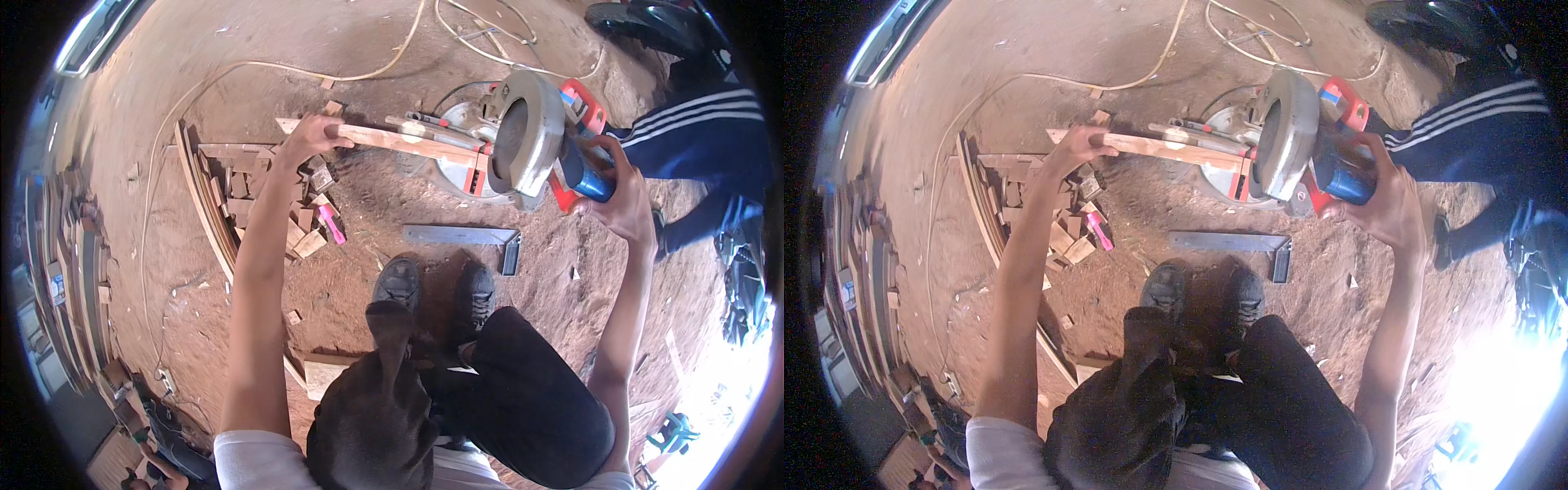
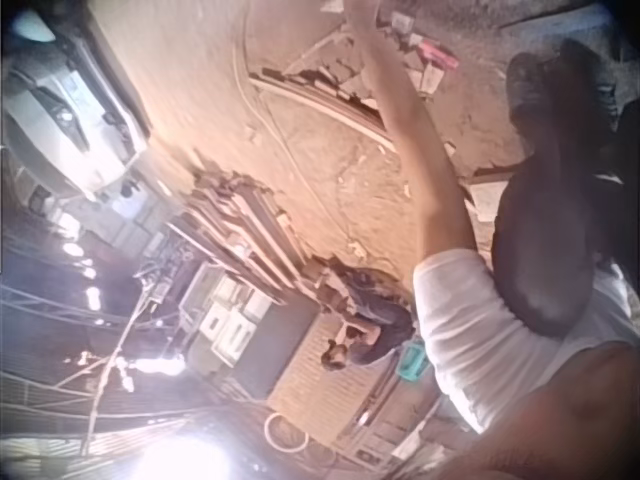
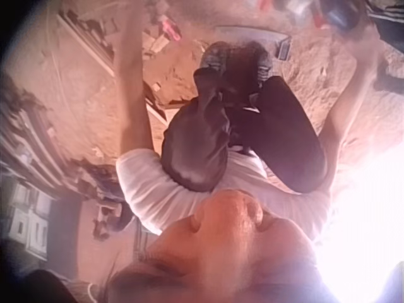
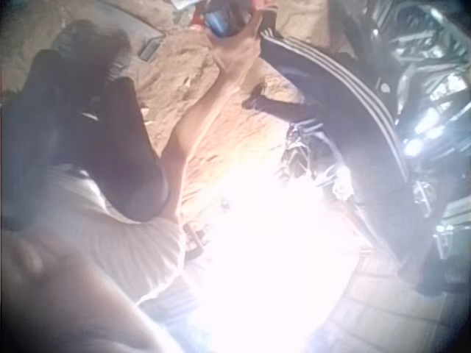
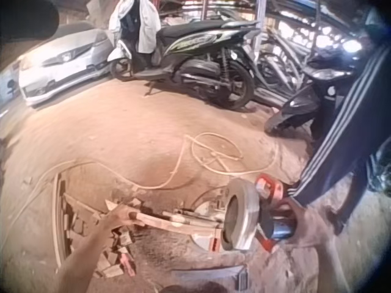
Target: The person positions a square against a piece of wood and marks a line with a pink pen.
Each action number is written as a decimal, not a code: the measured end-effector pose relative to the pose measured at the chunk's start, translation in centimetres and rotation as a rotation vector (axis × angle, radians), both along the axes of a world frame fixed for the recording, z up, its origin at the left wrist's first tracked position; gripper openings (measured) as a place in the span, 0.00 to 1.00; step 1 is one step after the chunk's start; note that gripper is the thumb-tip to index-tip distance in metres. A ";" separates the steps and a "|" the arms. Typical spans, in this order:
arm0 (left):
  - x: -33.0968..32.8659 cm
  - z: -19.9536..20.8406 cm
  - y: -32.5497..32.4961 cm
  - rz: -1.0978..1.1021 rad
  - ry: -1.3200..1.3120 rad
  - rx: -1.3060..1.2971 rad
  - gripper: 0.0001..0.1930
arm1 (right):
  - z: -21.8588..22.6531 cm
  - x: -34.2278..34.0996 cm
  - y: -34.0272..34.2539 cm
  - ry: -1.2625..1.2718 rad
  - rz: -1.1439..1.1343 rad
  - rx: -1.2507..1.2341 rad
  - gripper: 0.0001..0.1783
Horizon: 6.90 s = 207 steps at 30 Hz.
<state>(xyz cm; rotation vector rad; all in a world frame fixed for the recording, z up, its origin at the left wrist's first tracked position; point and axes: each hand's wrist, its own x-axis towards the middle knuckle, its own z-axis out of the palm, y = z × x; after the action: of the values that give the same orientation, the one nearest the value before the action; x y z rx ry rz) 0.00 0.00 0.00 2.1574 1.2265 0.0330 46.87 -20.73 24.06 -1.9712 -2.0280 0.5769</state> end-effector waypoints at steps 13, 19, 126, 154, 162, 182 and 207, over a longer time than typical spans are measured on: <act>-3.5 -4.9 -2.7 -0.026 -0.113 0.202 0.33 | -0.7 2.1 0.9 0.100 -0.065 0.023 0.60; -4.8 -4.6 -3.7 0.045 -0.224 0.144 0.33 | -0.1 1.9 1.6 0.058 -0.069 -0.029 0.53; 0.6 -2.5 -24.4 0.051 0.077 0.239 0.26 | -22.7 -1.5 -17.7 1.303 -0.566 -0.127 0.23; 12.2 -1.2 -26.4 0.332 -0.780 -0.824 0.17 | -26.6 -10.1 -12.9 1.109 -0.330 -0.270 0.32; 6.7 -1.3 -20.1 0.425 -0.666 -0.550 0.06 | -25.1 -13.7 -10.1 1.104 -0.254 -0.207 0.31; -0.7 -1.3 -9.9 0.001 -0.208 0.170 0.17 | -26.6 -7.1 -14.7 0.526 -0.219 -0.136 0.11; -0.4 -4.0 -25.6 0.206 -0.157 0.046 0.23 | -30.9 -6.0 -13.4 0.167 0.045 0.034 0.27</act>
<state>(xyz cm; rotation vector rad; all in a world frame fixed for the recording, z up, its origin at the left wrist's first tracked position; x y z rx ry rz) -0.44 -25.65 -4.03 2.0159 1.3611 0.3145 40.89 -34.09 -6.83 -1.7978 -1.9710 0.6884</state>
